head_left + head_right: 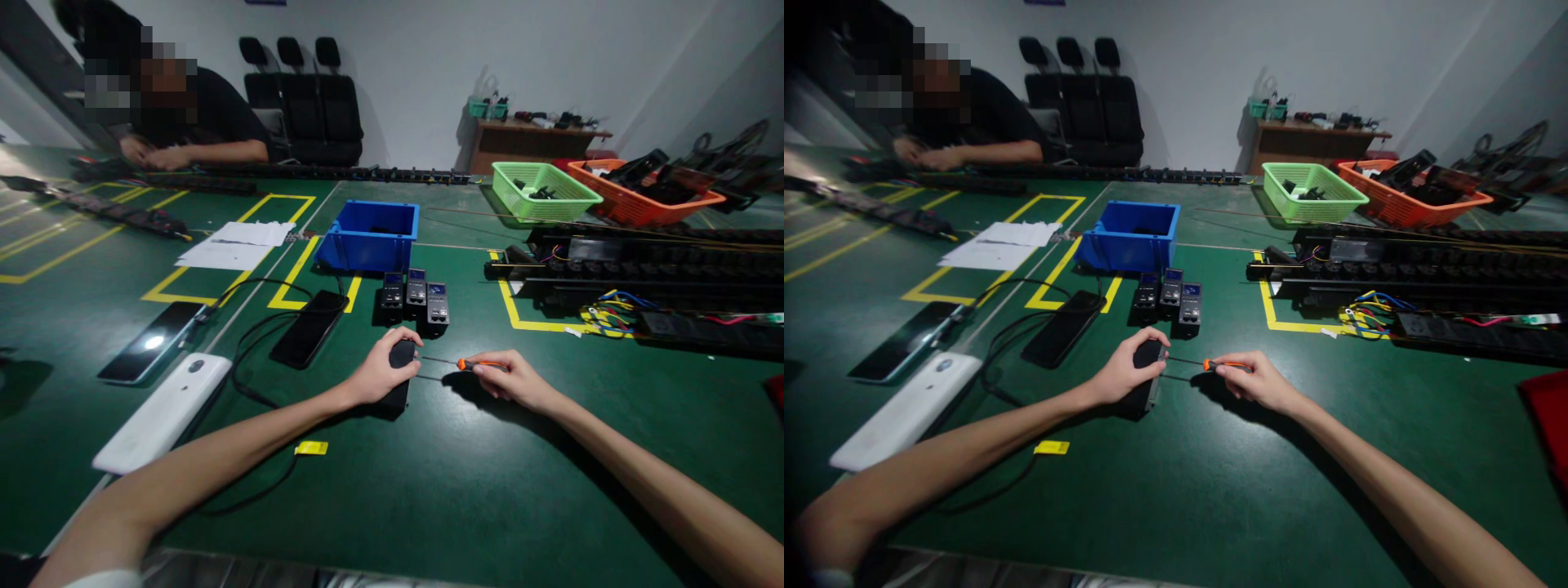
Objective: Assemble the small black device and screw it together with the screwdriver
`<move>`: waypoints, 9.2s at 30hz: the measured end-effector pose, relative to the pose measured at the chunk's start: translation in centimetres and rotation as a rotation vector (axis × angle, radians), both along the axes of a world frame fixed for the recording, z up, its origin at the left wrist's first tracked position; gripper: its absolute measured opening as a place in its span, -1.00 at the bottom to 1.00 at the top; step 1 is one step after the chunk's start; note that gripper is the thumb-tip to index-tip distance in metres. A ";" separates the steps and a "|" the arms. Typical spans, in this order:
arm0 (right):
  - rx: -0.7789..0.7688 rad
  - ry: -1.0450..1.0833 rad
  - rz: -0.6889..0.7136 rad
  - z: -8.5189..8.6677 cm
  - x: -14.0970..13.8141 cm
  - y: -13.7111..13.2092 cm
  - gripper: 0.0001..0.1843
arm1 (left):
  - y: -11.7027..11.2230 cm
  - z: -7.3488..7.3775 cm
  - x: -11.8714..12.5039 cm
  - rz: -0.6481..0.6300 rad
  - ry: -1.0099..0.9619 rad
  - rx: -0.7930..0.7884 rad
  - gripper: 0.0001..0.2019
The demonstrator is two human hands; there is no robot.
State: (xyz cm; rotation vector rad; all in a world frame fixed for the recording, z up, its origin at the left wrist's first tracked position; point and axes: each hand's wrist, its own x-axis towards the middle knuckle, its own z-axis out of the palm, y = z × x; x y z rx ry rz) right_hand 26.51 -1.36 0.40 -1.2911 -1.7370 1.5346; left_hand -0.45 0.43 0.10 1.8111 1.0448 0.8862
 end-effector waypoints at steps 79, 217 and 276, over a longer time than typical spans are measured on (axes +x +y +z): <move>-0.258 0.192 -0.104 1.0 -0.5 1.0 -0.64 | 0.0 -0.1 0.1 0.005 0.042 0.047 -0.77; 0.095 0.342 -0.262 -1.0 -0.2 0.5 -0.69 | -0.4 0.1 0.3 0.025 0.102 0.070 -0.77; 0.275 0.020 -0.240 -1.6 -0.1 0.2 -0.69 | -0.3 0.0 0.2 0.029 0.102 0.072 -0.77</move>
